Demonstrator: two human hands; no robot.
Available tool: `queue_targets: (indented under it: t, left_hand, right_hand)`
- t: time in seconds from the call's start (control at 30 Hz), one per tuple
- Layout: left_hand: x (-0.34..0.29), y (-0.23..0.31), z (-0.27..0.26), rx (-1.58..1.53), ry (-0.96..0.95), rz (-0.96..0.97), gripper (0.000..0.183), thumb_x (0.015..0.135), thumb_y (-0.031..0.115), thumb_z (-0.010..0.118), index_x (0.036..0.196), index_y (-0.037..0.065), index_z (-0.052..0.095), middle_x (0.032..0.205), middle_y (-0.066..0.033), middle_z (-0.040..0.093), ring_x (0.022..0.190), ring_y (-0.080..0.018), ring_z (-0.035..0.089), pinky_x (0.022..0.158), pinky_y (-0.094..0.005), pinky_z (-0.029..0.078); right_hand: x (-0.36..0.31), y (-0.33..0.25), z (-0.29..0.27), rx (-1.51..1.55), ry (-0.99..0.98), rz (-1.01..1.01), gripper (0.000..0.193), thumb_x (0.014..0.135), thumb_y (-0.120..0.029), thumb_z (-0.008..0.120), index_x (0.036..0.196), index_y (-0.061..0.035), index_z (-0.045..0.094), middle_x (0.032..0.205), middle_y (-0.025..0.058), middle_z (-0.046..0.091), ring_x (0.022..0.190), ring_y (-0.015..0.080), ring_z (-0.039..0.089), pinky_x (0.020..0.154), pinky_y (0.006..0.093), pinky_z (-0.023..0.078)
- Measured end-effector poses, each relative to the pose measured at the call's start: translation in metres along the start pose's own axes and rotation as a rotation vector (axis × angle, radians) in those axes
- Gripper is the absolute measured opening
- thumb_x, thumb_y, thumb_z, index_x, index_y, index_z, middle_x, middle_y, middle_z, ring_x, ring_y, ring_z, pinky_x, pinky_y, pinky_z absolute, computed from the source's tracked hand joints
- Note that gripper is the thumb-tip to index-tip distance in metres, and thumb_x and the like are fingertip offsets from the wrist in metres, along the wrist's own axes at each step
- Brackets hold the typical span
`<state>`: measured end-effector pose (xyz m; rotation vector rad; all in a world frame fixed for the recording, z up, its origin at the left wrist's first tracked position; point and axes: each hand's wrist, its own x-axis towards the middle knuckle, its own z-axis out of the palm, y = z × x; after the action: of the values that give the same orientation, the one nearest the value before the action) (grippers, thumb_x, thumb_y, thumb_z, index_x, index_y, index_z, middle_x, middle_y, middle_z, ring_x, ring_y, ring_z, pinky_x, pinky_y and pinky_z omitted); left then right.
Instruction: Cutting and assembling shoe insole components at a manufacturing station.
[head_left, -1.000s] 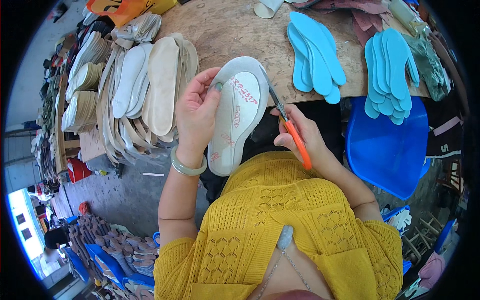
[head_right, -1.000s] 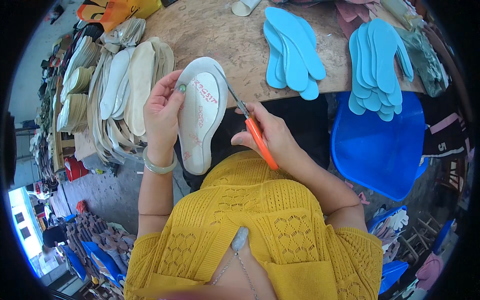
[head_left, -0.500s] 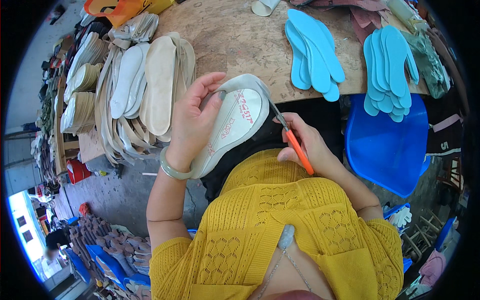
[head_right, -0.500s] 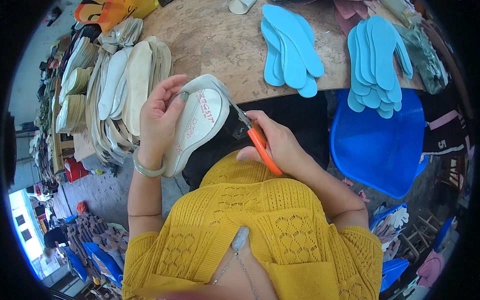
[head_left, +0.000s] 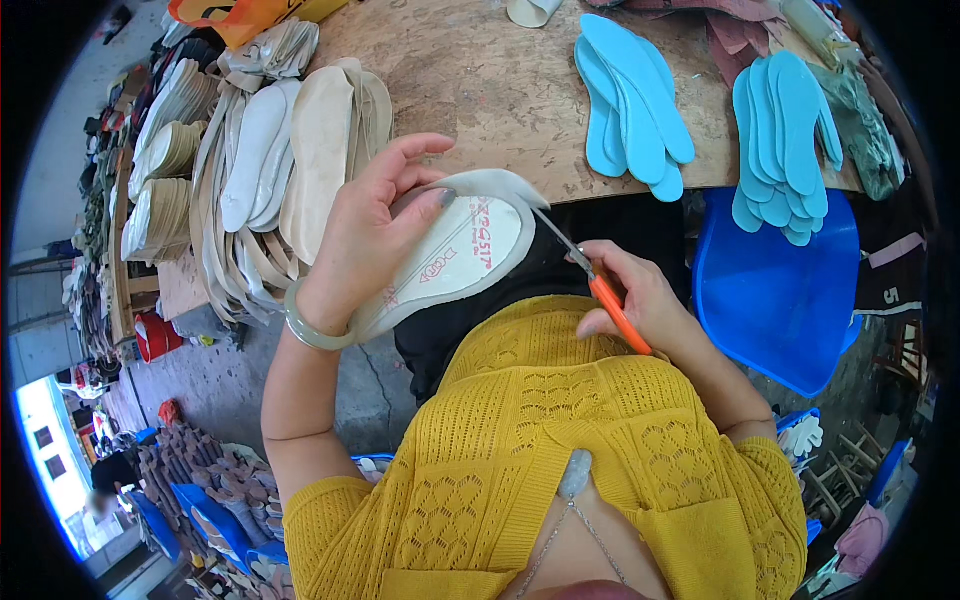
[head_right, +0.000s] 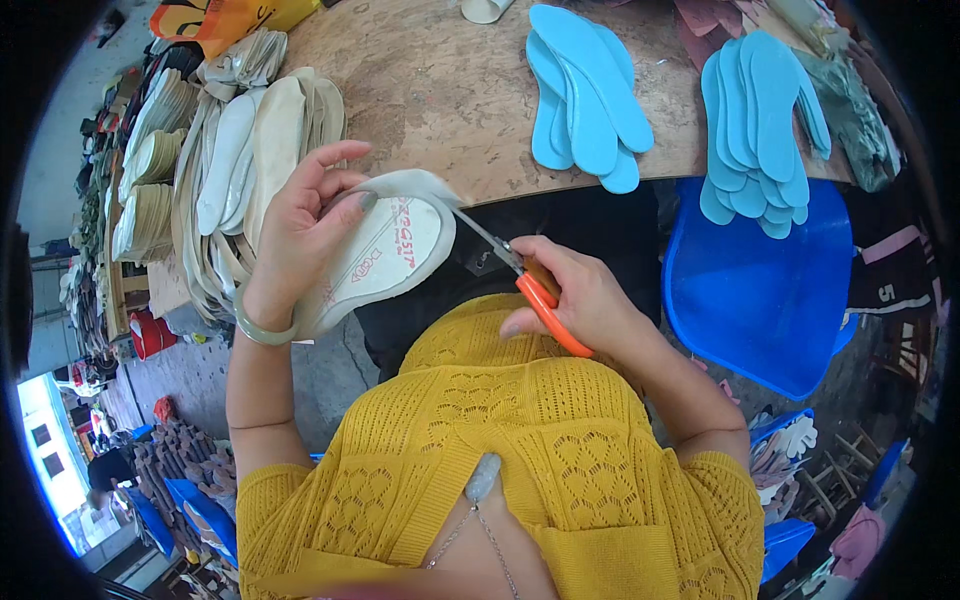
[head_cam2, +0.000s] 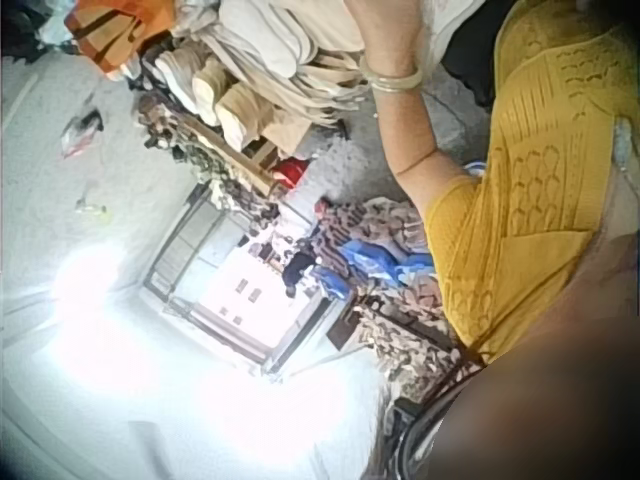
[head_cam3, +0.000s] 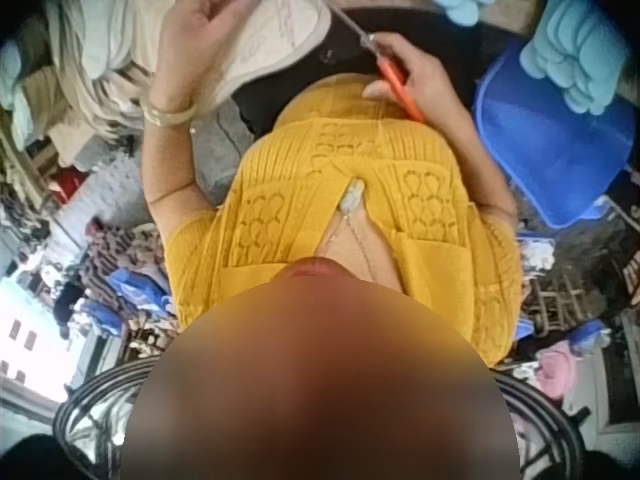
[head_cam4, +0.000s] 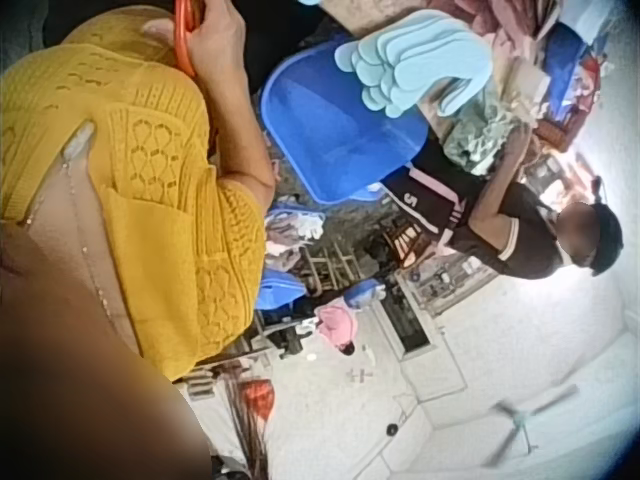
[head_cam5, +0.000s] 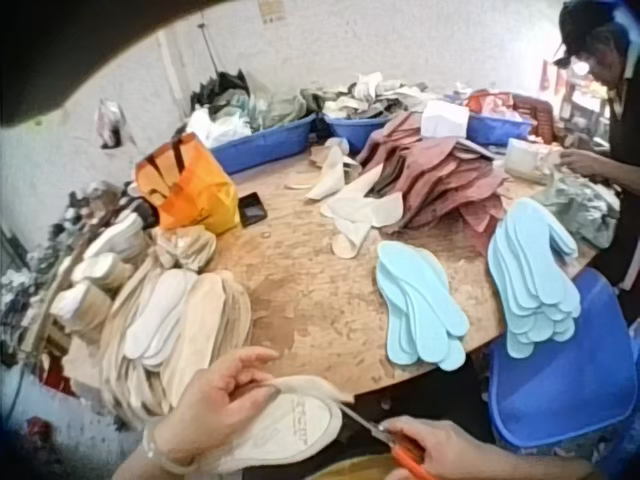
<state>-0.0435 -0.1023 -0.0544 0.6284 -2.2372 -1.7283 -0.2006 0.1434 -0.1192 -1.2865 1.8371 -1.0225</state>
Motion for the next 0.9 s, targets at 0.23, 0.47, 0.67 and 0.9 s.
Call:
queue_targets:
  t: [0.23, 0.47, 0.67, 0.9]
  left_hand:
    - [0.005, 0.012, 0.002, 0.096, -0.173, -0.035, 0.040, 0.089, -0.003, 0.056, 0.128, 0.004, 0.047, 0.096, -0.0040, 0.064, 0.089, -0.0053, 0.058, 0.079, -0.0192, 0.047]
    - [0.008, 0.018, 0.005, 0.071, -0.169, -0.038, 0.037, 0.089, -0.002, 0.058, 0.124, 0.004, 0.051, 0.089, -0.0047, 0.065, 0.086, -0.0072, 0.060, 0.077, -0.0216, 0.048]
    - [0.011, 0.020, -0.004, 0.075, -0.232, -0.087, 0.042, 0.088, -0.003, 0.057, 0.128, 0.003, 0.047, 0.093, -0.0037, 0.064, 0.087, -0.0054, 0.059, 0.077, -0.0188, 0.047]
    - [0.016, 0.020, -0.005, 0.138, -0.285, -0.096, 0.042, 0.088, -0.003, 0.057, 0.128, 0.004, 0.046, 0.091, -0.0022, 0.064, 0.084, -0.0039, 0.059, 0.072, -0.0179, 0.047]
  right_hand:
    - [0.002, -0.004, -0.003, 0.015, -0.072, 0.072, 0.096, 0.055, -0.062, 0.080, 0.123, -0.0054, 0.045, 0.081, 0.0067, 0.049, 0.068, 0.0184, 0.046, 0.062, 0.0300, 0.043]
    - [0.003, -0.001, -0.002, 0.002, -0.043, 0.037, 0.092, 0.057, -0.060, 0.081, 0.122, -0.0054, 0.046, 0.081, 0.0066, 0.049, 0.067, 0.0184, 0.045, 0.062, 0.0294, 0.042]
    - [0.003, -0.001, -0.006, 0.005, -0.044, 0.033, 0.077, 0.061, -0.049, 0.083, 0.116, -0.0047, 0.052, 0.076, 0.0066, 0.052, 0.065, 0.0195, 0.049, 0.060, 0.0299, 0.043]
    - [-0.004, 0.014, -0.005, -0.041, -0.007, -0.088, 0.081, 0.058, -0.048, 0.085, 0.118, -0.0035, 0.054, 0.075, 0.0054, 0.050, 0.062, 0.0150, 0.044, 0.057, 0.0272, 0.041]
